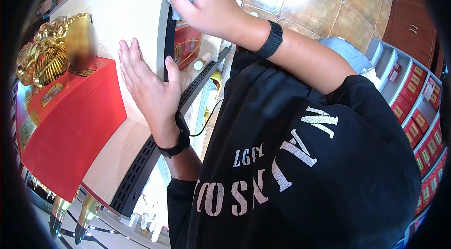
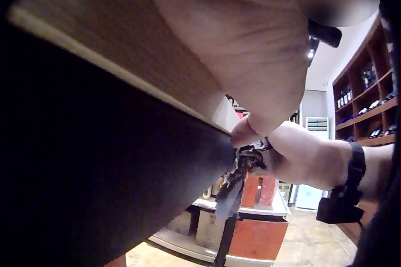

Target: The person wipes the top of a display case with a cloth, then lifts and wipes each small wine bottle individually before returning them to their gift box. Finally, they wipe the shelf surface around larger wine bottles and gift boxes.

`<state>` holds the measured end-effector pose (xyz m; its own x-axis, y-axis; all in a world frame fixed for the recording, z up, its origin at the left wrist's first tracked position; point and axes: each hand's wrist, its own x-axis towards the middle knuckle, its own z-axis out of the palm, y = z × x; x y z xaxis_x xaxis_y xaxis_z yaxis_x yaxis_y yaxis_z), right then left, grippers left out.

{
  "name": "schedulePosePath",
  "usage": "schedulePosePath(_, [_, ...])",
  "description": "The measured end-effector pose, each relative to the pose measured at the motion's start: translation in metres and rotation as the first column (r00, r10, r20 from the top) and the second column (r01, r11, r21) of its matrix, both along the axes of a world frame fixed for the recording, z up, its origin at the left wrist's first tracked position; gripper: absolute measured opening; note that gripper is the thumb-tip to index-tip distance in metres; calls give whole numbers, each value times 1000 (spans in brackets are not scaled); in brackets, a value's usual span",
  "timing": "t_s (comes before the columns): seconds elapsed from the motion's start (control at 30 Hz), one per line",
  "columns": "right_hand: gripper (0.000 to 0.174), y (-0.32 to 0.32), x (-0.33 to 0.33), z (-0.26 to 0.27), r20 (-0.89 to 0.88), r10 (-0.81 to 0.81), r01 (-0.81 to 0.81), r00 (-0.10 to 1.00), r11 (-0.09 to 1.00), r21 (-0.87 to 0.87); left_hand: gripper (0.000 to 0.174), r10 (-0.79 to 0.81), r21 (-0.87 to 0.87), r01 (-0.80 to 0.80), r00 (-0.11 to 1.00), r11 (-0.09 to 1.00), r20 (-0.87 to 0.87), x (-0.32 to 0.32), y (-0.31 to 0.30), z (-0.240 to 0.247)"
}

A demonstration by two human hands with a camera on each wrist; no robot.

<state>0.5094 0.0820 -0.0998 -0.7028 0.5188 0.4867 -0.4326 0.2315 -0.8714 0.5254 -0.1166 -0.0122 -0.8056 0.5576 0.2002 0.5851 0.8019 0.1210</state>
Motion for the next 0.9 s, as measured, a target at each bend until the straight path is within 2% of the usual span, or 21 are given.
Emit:
schedulePosePath(0.1, [41,-4,7,0,194,63,-75,979,996,57,74,-17,-33,16,999,999,-27,-1,-1,-2])
schedulePosePath(0.23, [42,-9,17,1,180,119,-145,977,979,141,72,-19,-82,14,998,997,-53,-1,1,-2])
schedulePosePath(0.33, [42,-6,18,-1,132,72,-90,989,986,142,75,-29,-141,18,996,990,-80,-1,1,-1])
schedulePosePath(0.43, [42,-4,6,-5,170,-9,17,985,999,-47,78,-17,-146,6,997,989,-80,0,-1,-3])
schedulePosePath(0.53, [43,-3,11,2,139,-19,12,990,998,55,80,-14,-140,5,998,990,-65,0,0,-3])
schedulePosePath(0.57, [44,-8,14,3,196,46,-51,980,998,21,81,-23,-140,13,998,990,-65,0,-1,-3])
schedulePosePath(0.67, [44,-20,22,0,182,108,-110,977,994,4,82,-42,-123,36,998,992,-47,0,-4,-2])
schedulePosePath(0.8, [44,-16,27,-1,163,140,-151,977,987,61,82,-52,-115,48,998,992,-32,-1,-5,-1])
schedulePosePath(0.9, [45,-6,20,-4,134,65,-72,989,996,47,82,-37,-123,34,999,992,-23,2,-4,0])
